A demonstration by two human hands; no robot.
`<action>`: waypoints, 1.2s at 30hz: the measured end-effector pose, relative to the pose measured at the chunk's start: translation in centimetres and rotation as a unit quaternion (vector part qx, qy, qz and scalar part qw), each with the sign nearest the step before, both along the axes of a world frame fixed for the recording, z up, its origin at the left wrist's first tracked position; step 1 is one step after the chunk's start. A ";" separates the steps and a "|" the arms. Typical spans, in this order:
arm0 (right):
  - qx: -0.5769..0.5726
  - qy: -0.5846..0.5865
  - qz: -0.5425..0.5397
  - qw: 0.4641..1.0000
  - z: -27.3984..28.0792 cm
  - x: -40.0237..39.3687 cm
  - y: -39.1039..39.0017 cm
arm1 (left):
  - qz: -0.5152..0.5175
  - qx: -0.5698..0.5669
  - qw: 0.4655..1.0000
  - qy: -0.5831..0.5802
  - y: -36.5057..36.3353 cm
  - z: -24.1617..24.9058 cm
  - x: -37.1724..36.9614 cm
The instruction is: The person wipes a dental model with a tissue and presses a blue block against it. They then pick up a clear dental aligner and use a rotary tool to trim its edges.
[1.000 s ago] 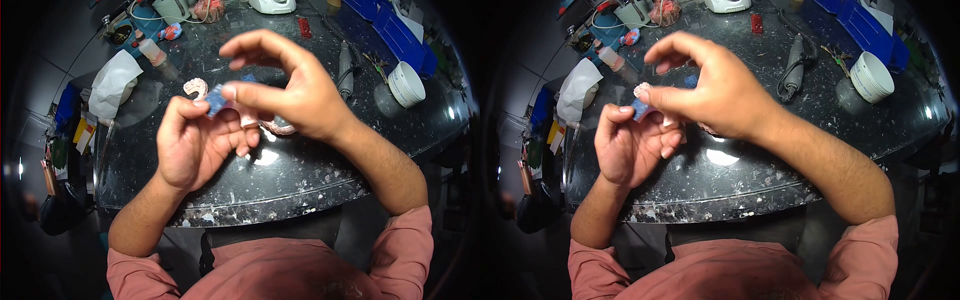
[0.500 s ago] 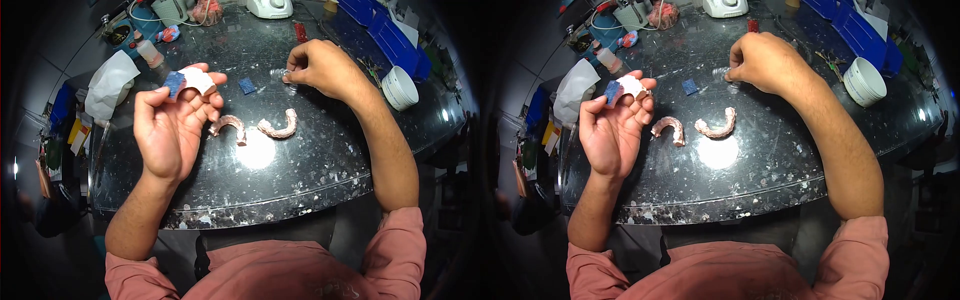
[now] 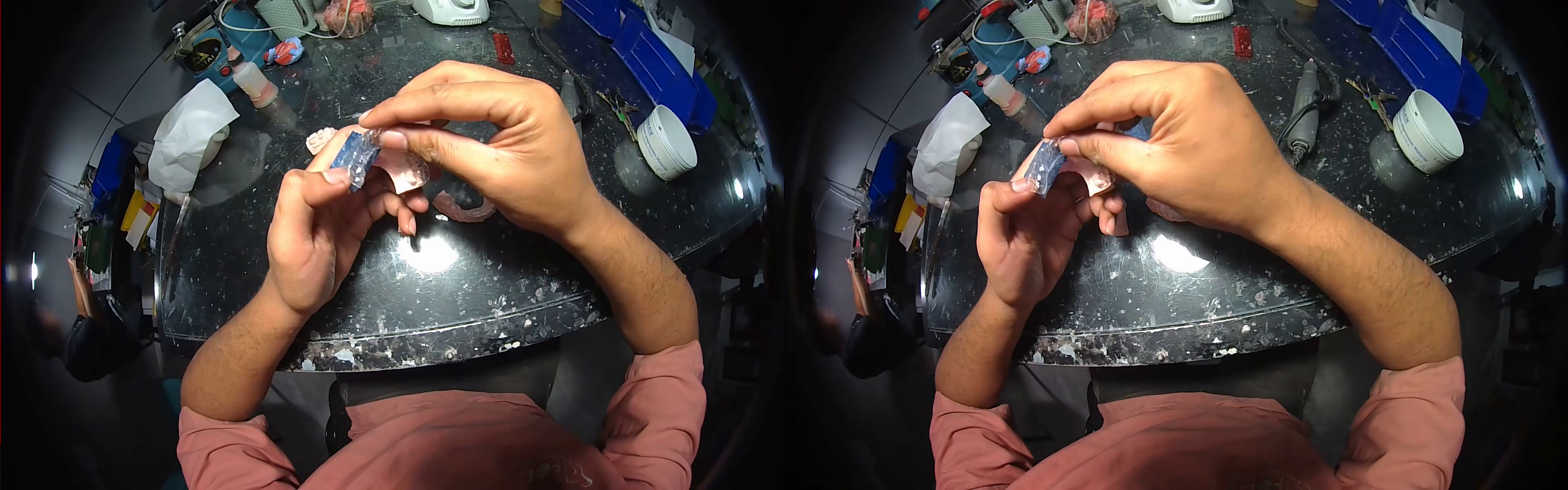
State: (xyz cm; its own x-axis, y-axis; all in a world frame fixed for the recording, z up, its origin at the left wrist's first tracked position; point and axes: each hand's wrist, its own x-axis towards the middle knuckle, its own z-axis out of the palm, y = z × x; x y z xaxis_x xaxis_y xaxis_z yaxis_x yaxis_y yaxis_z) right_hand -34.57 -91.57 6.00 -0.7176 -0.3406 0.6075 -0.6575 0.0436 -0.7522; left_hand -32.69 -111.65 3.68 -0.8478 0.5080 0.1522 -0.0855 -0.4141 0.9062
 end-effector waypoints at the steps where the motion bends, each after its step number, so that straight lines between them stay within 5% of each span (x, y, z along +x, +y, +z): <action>1: -0.001 0.001 -0.006 1.000 -0.1 0.0 -0.1 | 0.001 -0.008 1.000 -0.001 0.1 0.1 0.1; 23: 0.117 0.174 -0.055 0.976 -0.7 -0.7 0.2 | -0.054 -0.027 0.998 -0.006 0.4 0.1 0.0; 25: 0.077 0.196 -0.188 0.959 -0.8 -0.8 -0.3 | -0.023 -0.014 1.000 -0.003 1.0 0.4 0.3; 27: -0.051 -0.074 -0.119 0.989 -0.9 -0.9 -0.2 | 0.093 -0.031 0.995 0.037 1.2 0.6 0.6; 29: 0.035 -0.260 -0.023 0.965 1.3 0.2 0.4 | 0.129 -0.061 0.987 0.080 1.7 1.1 0.7; 31: -0.002 -0.362 0.062 0.930 1.3 0.8 -0.2 | 0.105 -0.058 0.990 0.073 1.6 1.2 0.7; 36: -0.045 -0.356 0.109 0.927 0.3 0.0 -0.1 | 0.186 -0.072 0.979 0.036 2.1 1.6 1.0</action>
State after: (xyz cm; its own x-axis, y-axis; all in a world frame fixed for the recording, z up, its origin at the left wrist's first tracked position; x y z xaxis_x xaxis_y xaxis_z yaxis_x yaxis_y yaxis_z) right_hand -34.62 -91.63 6.27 -0.8673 -0.4962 0.0397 0.0210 -0.1160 -0.9930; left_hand -31.73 -109.50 5.27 -0.9682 0.1861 0.1669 0.1125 -0.2719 0.9557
